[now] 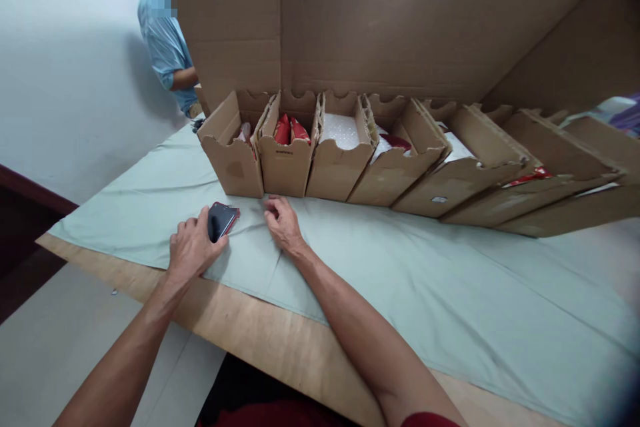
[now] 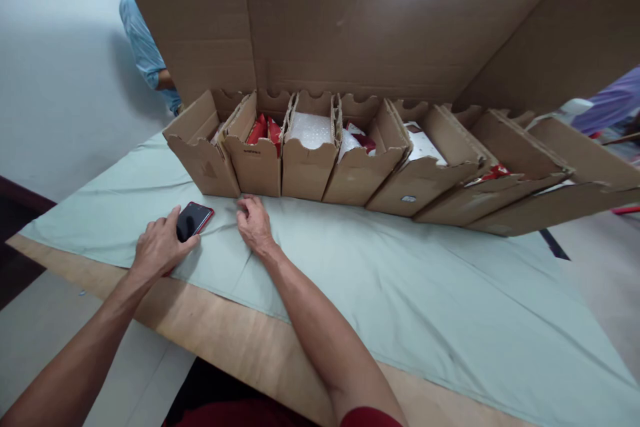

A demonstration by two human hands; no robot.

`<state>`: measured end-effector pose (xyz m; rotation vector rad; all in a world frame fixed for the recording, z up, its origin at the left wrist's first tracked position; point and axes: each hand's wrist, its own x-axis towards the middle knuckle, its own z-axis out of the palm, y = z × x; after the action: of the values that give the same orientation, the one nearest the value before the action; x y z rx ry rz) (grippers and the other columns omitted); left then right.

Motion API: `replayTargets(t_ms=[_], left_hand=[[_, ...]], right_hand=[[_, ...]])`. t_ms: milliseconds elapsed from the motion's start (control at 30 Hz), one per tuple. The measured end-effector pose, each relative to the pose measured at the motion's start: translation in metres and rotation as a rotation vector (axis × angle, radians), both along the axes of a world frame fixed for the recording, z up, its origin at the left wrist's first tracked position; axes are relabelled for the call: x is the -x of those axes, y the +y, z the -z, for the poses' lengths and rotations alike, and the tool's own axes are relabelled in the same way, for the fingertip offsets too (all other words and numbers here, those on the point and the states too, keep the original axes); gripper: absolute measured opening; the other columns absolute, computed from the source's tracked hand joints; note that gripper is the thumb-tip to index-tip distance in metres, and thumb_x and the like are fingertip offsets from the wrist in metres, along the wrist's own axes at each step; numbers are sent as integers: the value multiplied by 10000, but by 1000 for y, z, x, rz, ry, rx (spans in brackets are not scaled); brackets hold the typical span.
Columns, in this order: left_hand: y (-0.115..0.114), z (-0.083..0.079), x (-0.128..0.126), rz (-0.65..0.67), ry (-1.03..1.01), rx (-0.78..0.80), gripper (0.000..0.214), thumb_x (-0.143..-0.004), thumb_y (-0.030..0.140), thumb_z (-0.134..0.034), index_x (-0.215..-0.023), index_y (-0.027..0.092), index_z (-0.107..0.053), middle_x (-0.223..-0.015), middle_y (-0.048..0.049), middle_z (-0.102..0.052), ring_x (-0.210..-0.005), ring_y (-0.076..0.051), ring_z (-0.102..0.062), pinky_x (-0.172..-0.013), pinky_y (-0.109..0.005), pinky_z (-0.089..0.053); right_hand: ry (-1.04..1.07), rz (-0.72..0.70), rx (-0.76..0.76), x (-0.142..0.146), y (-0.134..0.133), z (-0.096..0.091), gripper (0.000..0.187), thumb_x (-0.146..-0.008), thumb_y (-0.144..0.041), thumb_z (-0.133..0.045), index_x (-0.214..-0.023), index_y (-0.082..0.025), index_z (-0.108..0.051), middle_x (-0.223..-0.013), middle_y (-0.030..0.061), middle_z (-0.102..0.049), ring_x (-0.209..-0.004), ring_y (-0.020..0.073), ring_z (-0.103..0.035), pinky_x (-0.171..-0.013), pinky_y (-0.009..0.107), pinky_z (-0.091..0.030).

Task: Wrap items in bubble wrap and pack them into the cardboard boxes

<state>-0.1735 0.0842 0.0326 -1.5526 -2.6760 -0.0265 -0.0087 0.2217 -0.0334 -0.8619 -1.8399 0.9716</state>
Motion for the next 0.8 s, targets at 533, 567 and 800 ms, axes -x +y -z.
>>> replayTargets(t_ms=[533, 567, 800], left_hand=[[-10, 1, 7, 41, -12, 19, 864, -879, 528, -535, -1557, 38, -321, -1251, -263, -671, -1176, -425, -597, -896, -488, -475], [-11, 2, 8, 39, -3, 25, 861, -879, 522, -535, -1555, 32, -328, -1223, -263, -677, -1163, -428, -601, -897, -489, -474], [-17, 10, 10, 56, 29, -215, 881, -815, 427, -619, -1534, -6, -350, -1172, -254, -645, -1115, -421, -574, -968, -502, -472]], right_hand=[[-8, 10, -1, -1, 1, -1, 239, -820, -156, -560, -1005, -206, -703, -1230, 109, -670, -1095, 232, -650, -975, 393, -546], [-7, 10, 1, -1, 1, -1, 236, -823, -159, -562, -1006, -205, -703, -1235, 110, -669, -1093, 231, -651, -974, 390, -546], [4, 1, -3, -3, -1, -3, 239, -827, -152, -553, -1010, -202, -699, -1223, 117, -672, -1156, 239, -640, -982, 389, -541]])
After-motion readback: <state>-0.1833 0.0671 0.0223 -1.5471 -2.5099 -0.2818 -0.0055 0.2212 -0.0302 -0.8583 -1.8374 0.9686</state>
